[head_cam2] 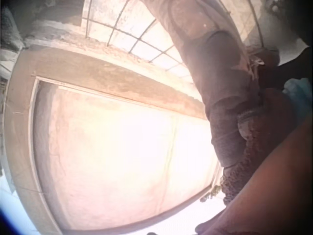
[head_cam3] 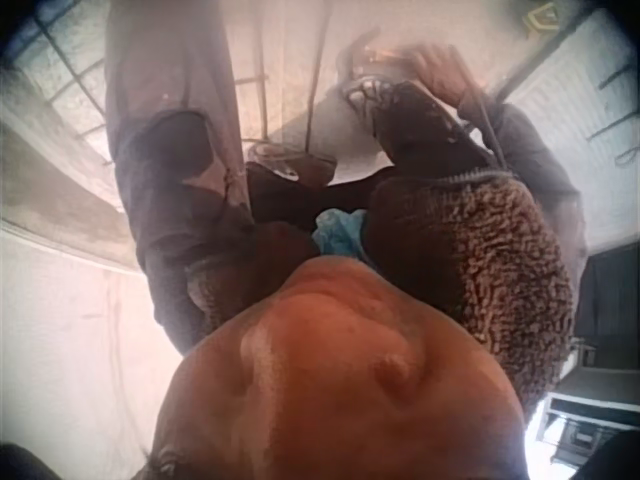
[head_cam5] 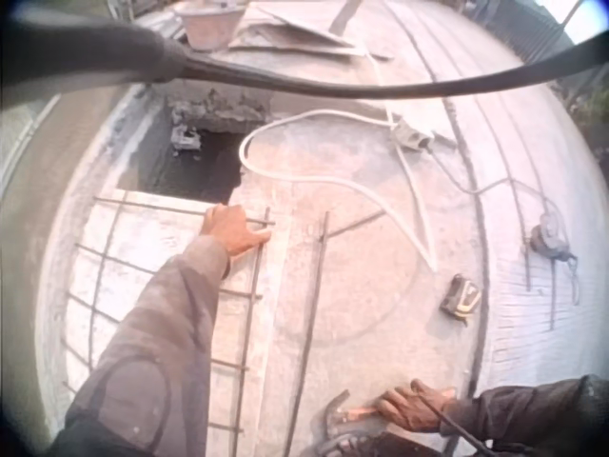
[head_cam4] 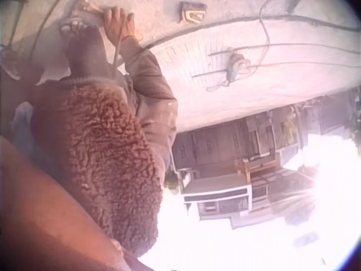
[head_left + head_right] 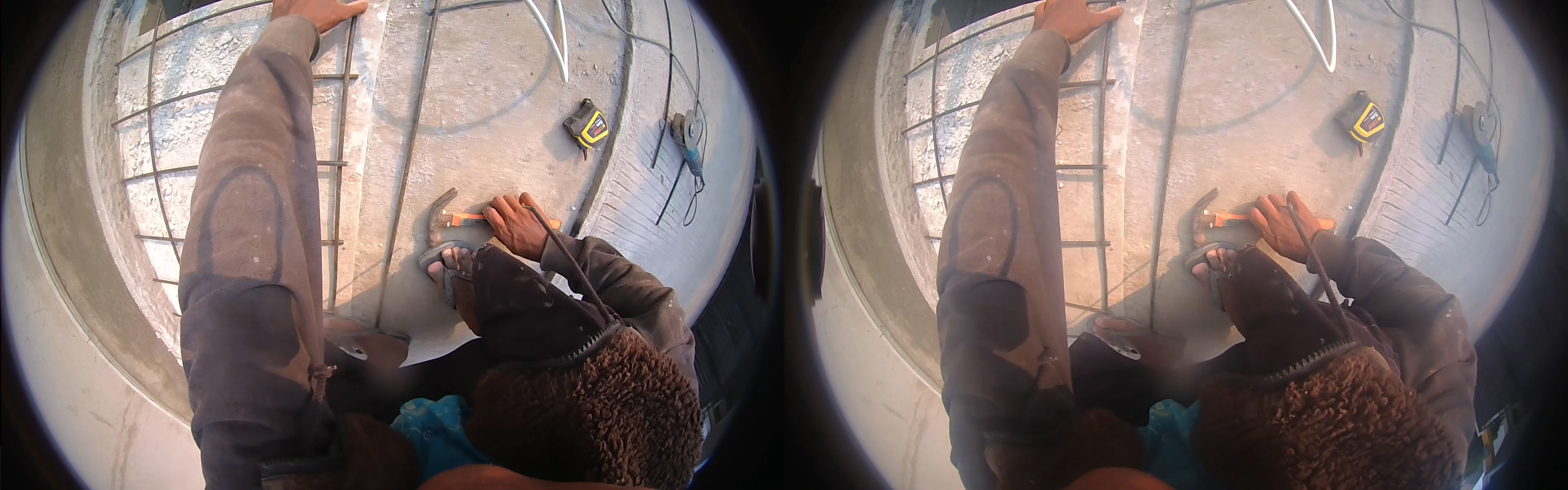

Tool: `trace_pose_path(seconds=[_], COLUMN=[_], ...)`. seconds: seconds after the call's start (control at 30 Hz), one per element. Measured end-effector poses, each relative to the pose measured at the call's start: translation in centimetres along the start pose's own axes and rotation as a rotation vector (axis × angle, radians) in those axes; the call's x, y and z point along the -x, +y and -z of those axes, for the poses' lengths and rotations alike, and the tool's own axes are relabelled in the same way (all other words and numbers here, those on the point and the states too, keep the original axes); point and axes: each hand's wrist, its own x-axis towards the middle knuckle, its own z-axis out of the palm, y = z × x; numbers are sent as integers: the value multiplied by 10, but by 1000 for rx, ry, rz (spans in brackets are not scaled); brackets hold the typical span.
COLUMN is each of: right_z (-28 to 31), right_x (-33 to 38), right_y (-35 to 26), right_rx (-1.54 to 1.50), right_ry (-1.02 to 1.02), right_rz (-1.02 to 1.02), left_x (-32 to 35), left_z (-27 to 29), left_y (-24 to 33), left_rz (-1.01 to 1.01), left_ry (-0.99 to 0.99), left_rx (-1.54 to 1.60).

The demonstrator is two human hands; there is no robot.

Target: The person positions and secures metal rebar rods into a grid pattern on a concrete surface. They use a hammer to tap the rods into place and adjust their alignment. Another person assists by holding and positioning additional rods.

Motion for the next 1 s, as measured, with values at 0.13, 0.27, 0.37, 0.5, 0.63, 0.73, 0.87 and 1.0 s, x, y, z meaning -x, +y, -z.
trace_pose_path(seconds=[0.13, 0.27, 0.37, 0.5, 0.63, 0.73, 0.87, 1.0], right_z=[41, 74, 103, 104, 108, 115, 116, 117], right_x=[-28, -82, -147, -207, -243, -235, -240, -224], right_y=[7, -20, -38, -52, -55, -55, -54, -86], right_rx=[-367, -898, -1839, -2030, -2092, -2103, -2007, -2173], right_ry=[-75, 238, 307, 795, 544, 792, 354, 777], right_rz=[-73, -256, -525, -719, -613, -646, -481, -596], left_x=[11, 15, 55, 171, 254, 302, 334, 342], left_z=[8, 4, -39, -50, -59, -69, -71, -80], left_y=[-3, -19, -65, -23, -3, -11, -19, -29], left_rz=[-43, -147, -260, -5, 305, 345, 412, 408], left_ry=[5, 18, 535, 382, 240, 118, -51, -137], left_rx=[-6, 140, 176, 274, 294, 308, 199, 181])
